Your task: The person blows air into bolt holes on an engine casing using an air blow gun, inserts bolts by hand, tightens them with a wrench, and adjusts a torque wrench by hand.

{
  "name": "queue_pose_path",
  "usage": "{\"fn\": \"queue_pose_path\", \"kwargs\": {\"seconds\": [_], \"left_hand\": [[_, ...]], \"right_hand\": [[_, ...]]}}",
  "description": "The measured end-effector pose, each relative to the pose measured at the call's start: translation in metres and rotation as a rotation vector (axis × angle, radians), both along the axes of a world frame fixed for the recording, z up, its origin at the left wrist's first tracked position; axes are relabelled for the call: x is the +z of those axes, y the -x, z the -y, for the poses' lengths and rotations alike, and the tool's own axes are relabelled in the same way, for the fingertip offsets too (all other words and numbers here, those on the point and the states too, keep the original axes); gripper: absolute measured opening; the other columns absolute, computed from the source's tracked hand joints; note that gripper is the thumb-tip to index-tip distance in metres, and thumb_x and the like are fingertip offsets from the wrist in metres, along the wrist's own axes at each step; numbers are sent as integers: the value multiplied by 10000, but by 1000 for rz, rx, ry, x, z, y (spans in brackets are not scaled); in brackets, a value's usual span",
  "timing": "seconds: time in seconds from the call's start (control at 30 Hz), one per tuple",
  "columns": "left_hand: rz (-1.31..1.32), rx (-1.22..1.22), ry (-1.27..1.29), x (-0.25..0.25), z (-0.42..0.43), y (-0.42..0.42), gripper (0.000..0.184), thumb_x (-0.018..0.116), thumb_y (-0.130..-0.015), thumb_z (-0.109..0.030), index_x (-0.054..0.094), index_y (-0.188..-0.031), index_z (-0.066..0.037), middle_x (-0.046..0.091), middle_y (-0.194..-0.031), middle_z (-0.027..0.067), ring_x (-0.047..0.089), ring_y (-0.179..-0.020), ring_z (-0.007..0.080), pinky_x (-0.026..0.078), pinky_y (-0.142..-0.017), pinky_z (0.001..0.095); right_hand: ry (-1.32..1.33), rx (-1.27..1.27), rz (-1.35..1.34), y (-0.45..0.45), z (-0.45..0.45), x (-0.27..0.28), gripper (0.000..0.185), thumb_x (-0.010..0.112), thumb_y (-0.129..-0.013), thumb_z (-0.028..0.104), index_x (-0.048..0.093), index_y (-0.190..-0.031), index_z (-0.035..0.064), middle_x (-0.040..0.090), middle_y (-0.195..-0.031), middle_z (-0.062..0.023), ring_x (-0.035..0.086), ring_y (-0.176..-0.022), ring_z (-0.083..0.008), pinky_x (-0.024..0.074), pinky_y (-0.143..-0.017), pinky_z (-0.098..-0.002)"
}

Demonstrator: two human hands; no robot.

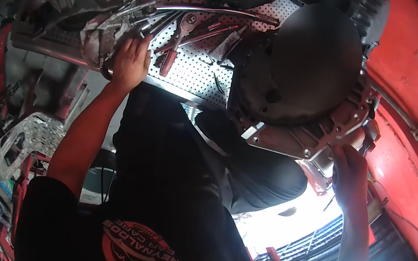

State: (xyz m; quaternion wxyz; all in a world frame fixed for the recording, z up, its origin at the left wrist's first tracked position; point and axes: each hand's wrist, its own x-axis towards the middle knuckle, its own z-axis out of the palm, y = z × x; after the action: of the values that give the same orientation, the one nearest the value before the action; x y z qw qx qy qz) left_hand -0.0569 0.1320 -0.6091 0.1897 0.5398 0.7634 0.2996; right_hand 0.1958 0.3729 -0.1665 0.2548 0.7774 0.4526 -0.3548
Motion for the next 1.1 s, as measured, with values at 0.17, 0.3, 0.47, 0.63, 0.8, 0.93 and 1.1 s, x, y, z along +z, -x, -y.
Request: {"fn": "queue_pose_path", "kwargs": {"seconds": [0.17, 0.3, 0.47, 0.63, 0.8, 0.93, 1.1], "left_hand": [[-160, -23, 37, -10, 1, -13, 466, 617, -859, -177, 557, -1305, -57, 600, -1078, 155, 560, -999, 335, 467, -883, 453], [-172, 11, 33, -16, 5, -14, 479, 636, -835, -190, 575, -1299, -89, 611, -1126, 163, 571, -1023, 326, 469, -895, 452], [-269, 50, 18, -15, 1, -17, 424, 619, -854, -194, 587, -1262, -83, 623, -1138, 154, 581, -1016, 323, 468, -892, 446], [-276, 44, 81, -12, 0, -19, 432, 611, -856, -229, 574, -1263, -89, 613, -1155, 149, 567, -1051, 313, 458, -900, 442], [-228, 33, 94, -8, -1, -16, 448, 596, -838, -206, 570, -1269, -84, 604, -1144, 159, 556, -1046, 323, 453, -924, 442], [-243, 25, 93, -7, -2, -17, 440, 598, -835, -198, 573, -1258, -81, 605, -1123, 158, 557, -1025, 326, 453, -917, 448], [-286, 52, 36, -10, -2, -19, 454, 602, -824, -196, 568, -1263, -85, 608, -1114, 156, 557, -1005, 327, 450, -905, 450]], "right_hand": [[-121, 808, 4, 5, 12, -3, 203, 477, -1017, 151, 580, -927, 2, 540, -731, -34, 499, -647, -75, 416, -571, -275], [-123, 1010, 49, 4, 11, -8, 245, 469, -1024, 179, 572, -923, -19, 568, -744, -88, 571, -673, -132, 482, -609, -296], [-167, -167, -85, 8, 14, -8, 238, 494, -1028, 199, 547, -829, 80, 423, -587, 50, 393, -425, -52, 288, -382, -250], [-7, -630, -283, -1, 14, -3, 189, 504, -1033, 268, 543, -921, 121, 425, -610, 46, 381, -426, -43, 262, -341, -207], [-496, 1415, -67, 1, 24, -5, 222, 654, -905, 156, 584, -1100, 74, 592, -833, -102, 679, -759, -246, 513, -492, -313], [-248, 1893, 149, -27, 4, 6, 327, 690, -882, 209, 549, -1098, 9, 544, -828, -117, 623, -628, -240, 511, -469, -350], [-243, 1466, -8, -25, 28, -7, 209, 602, -958, 192, 575, -961, -15, 510, -720, -111, 574, -592, -248, 439, -442, -353]]}}
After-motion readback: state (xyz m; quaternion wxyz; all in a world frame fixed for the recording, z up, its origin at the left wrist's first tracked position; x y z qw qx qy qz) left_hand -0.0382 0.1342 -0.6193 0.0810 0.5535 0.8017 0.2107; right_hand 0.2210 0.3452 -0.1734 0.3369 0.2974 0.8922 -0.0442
